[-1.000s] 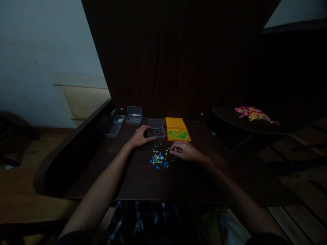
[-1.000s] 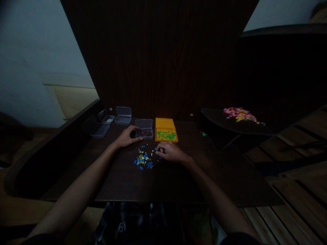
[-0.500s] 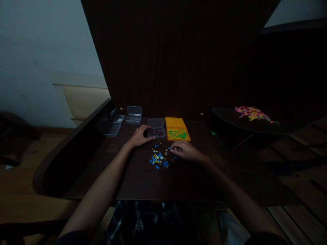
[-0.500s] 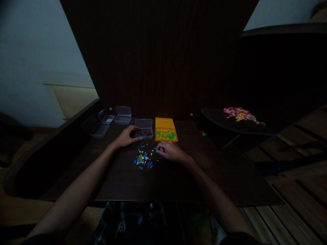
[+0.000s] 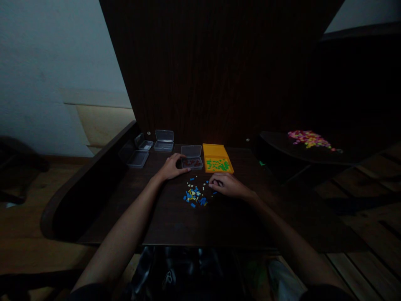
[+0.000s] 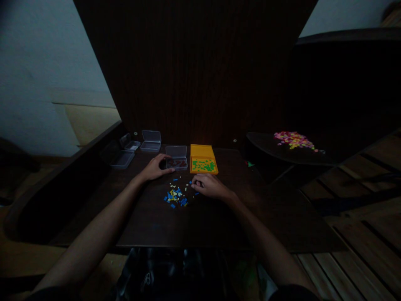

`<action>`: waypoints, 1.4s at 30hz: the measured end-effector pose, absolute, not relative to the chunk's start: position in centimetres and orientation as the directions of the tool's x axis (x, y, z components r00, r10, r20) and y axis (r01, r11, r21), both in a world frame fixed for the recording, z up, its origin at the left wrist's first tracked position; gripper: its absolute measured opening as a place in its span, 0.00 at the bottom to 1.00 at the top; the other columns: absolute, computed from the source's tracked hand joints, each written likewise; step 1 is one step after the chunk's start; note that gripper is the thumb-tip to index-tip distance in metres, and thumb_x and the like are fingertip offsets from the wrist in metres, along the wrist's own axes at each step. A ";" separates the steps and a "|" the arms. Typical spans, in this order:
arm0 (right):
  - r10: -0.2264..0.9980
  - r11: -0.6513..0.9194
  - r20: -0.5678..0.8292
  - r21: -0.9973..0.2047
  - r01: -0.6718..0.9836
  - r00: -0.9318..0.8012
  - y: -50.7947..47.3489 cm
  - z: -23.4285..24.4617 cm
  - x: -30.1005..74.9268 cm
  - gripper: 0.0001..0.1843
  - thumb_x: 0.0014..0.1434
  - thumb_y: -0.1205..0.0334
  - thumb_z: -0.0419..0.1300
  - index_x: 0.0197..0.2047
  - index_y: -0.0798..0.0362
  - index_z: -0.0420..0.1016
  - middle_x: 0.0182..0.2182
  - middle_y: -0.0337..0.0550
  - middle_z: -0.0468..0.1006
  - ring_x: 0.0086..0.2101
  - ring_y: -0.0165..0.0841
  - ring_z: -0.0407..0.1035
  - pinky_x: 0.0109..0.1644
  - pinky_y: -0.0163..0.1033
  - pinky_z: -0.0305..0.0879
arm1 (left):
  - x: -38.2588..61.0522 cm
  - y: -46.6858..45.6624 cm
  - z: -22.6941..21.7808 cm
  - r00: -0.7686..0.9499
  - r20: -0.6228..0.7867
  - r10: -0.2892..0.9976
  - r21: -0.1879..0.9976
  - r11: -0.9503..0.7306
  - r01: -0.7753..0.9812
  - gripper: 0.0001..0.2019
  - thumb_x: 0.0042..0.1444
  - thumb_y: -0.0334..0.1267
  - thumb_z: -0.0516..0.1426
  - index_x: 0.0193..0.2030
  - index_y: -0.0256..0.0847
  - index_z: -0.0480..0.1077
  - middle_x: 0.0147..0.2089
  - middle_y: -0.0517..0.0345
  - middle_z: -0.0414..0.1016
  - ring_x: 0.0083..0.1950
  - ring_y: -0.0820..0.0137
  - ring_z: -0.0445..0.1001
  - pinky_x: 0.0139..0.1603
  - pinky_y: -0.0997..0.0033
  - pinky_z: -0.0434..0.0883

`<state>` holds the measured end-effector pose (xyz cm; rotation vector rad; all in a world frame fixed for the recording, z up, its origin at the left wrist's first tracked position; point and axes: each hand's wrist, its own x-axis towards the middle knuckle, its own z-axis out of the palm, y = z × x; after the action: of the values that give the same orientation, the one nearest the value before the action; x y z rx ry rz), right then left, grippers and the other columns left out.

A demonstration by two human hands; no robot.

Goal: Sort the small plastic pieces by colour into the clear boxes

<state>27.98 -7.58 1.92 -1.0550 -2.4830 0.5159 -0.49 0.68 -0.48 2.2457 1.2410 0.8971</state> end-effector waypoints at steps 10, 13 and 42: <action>0.744 0.645 0.221 -0.485 0.591 -0.631 -7.6 1.6 28.0 0.06 0.66 0.64 0.58 0.39 0.54 0.75 0.29 0.40 0.73 0.29 0.32 0.67 0.33 0.34 0.61 | -0.5 0.8 -0.6 0.393 0.323 0.861 0.627 -0.506 0.593 0.29 0.48 0.56 0.64 0.53 0.43 0.67 0.55 0.51 0.69 0.57 0.56 0.69 0.60 0.53 0.65; 0.738 0.652 0.224 -0.477 0.589 -0.636 -7.6 1.8 28.0 0.06 0.65 0.64 0.57 0.39 0.54 0.75 0.29 0.40 0.74 0.29 0.32 0.67 0.33 0.34 0.61 | -0.5 0.6 -0.5 0.396 0.327 0.858 0.623 -0.511 0.592 0.28 0.49 0.55 0.64 0.53 0.43 0.67 0.56 0.50 0.69 0.57 0.56 0.69 0.60 0.52 0.65; 0.746 0.651 0.217 -0.434 0.623 -0.629 -7.5 1.7 28.3 0.02 0.63 0.65 0.61 0.39 0.53 0.76 0.30 0.40 0.74 0.30 0.32 0.68 0.36 0.35 0.62 | -0.5 0.6 -0.4 0.390 0.318 0.864 0.634 -0.499 0.590 0.28 0.48 0.55 0.64 0.52 0.43 0.67 0.55 0.50 0.70 0.57 0.55 0.69 0.60 0.52 0.65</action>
<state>28.28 -7.50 1.71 -1.0822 -2.4929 0.4514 -0.49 0.60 -0.40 2.2328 1.2522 0.8822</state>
